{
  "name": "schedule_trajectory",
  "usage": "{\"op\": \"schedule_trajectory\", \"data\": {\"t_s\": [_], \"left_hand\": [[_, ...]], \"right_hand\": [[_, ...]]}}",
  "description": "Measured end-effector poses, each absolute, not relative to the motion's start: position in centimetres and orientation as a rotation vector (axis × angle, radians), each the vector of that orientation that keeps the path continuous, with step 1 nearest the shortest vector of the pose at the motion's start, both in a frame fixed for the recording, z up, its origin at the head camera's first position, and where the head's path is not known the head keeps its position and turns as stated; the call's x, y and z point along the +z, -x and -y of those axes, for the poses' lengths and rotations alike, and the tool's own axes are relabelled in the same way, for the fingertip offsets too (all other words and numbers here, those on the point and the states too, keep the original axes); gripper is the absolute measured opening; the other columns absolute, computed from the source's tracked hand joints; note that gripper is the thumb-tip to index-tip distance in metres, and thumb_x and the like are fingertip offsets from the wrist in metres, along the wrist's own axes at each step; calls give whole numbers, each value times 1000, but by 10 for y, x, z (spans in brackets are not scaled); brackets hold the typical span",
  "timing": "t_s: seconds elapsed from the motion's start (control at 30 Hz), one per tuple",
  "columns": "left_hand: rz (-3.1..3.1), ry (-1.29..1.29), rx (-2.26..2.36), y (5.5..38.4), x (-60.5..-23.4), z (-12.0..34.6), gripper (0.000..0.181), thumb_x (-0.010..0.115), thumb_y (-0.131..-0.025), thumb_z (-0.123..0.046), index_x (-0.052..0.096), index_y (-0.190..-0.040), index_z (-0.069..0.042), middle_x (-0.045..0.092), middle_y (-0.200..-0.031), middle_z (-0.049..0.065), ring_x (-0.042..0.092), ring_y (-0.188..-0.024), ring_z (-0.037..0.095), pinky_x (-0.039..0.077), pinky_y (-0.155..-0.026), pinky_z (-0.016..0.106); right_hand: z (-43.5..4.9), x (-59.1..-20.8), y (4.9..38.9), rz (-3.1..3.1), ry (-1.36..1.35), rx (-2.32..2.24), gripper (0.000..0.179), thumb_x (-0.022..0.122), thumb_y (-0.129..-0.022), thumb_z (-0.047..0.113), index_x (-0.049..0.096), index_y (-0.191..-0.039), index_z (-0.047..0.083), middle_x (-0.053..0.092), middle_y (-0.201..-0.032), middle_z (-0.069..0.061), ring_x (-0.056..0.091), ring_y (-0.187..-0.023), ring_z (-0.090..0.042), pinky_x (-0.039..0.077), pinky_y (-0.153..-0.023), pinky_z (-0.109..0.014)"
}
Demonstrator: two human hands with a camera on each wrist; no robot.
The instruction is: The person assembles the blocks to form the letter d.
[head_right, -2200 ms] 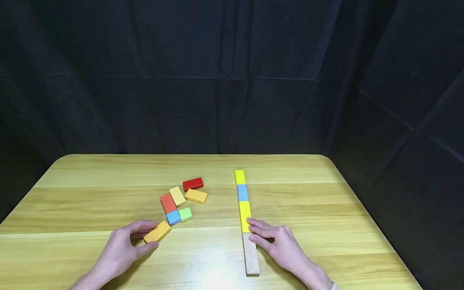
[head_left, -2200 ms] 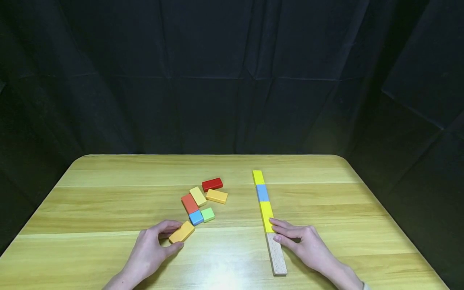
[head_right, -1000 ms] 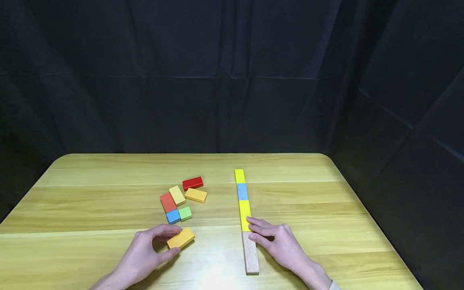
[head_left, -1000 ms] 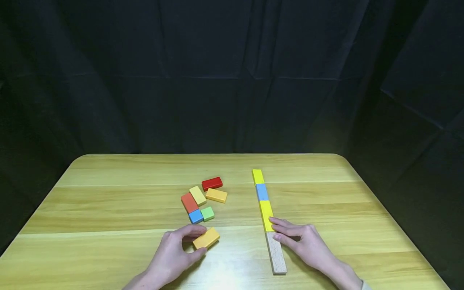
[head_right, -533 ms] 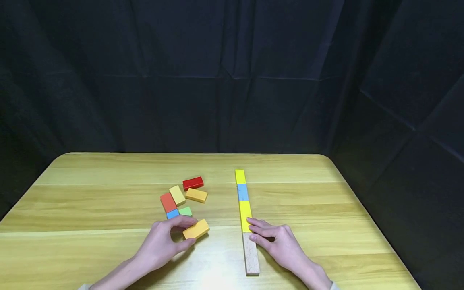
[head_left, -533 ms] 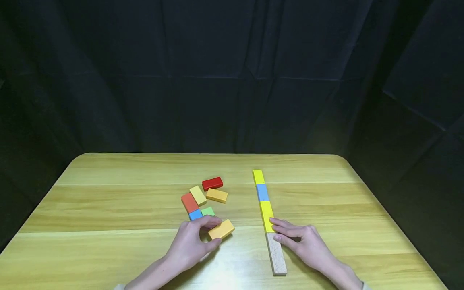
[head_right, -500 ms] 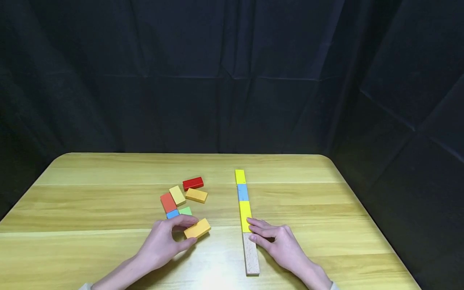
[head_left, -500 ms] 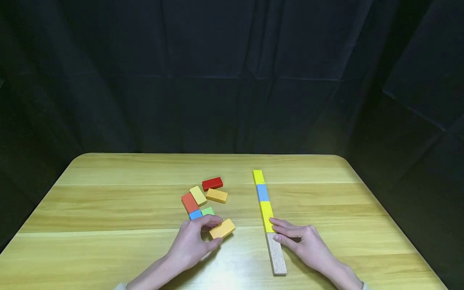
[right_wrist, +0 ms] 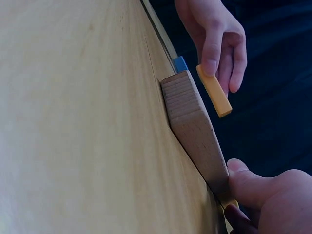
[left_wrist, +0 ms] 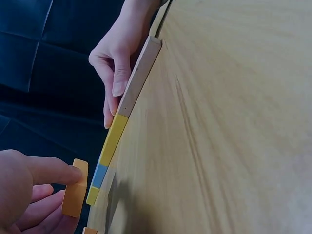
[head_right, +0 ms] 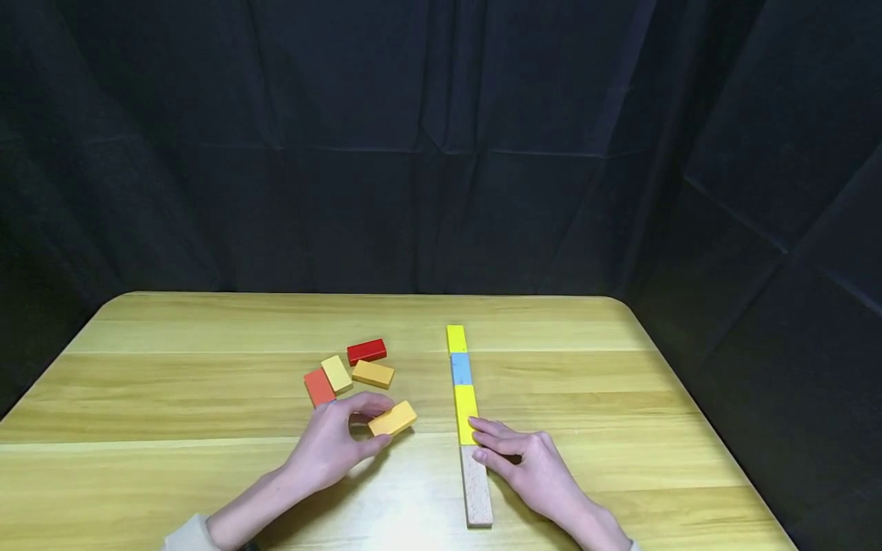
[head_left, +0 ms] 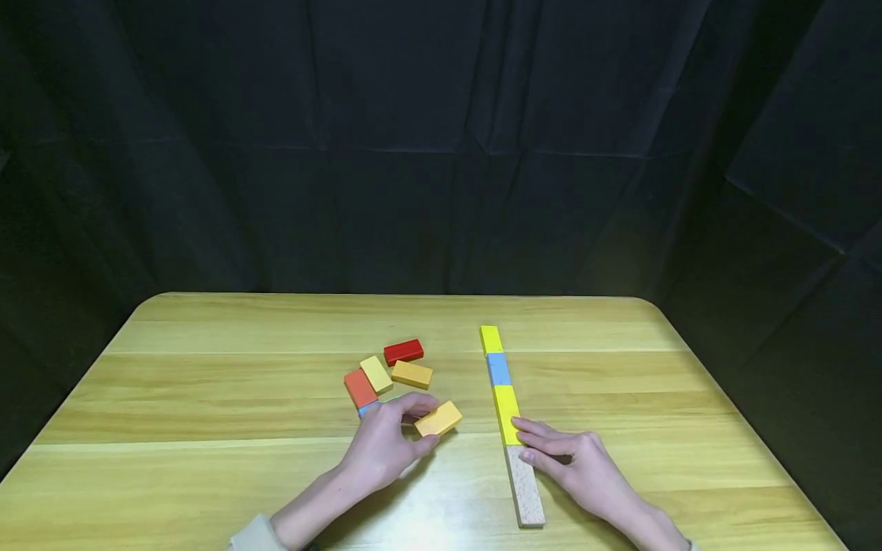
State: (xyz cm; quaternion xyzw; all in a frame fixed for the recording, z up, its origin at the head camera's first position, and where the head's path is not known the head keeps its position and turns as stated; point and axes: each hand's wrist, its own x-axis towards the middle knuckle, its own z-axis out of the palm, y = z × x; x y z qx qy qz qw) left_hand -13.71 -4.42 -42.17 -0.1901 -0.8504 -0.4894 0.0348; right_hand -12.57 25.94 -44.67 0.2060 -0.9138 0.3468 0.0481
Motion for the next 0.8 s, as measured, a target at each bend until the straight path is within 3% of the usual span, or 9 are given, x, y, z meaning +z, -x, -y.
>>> {"op": "schedule_trajectory", "data": {"t_s": [0.8], "left_hand": [[2644, 561, -1454, 150, -422, 20, 35, 80, -81, -6, 71, -115, -6, 75, -106, 6, 70, -99, 20, 58, -87, 35]], "right_hand": [[-259, -446, 126, 2767, -651, 1045, 31, 73, -90, 36, 76, -116, 20, 66, -128, 15, 61, -121, -16, 50, -99, -25]]}}
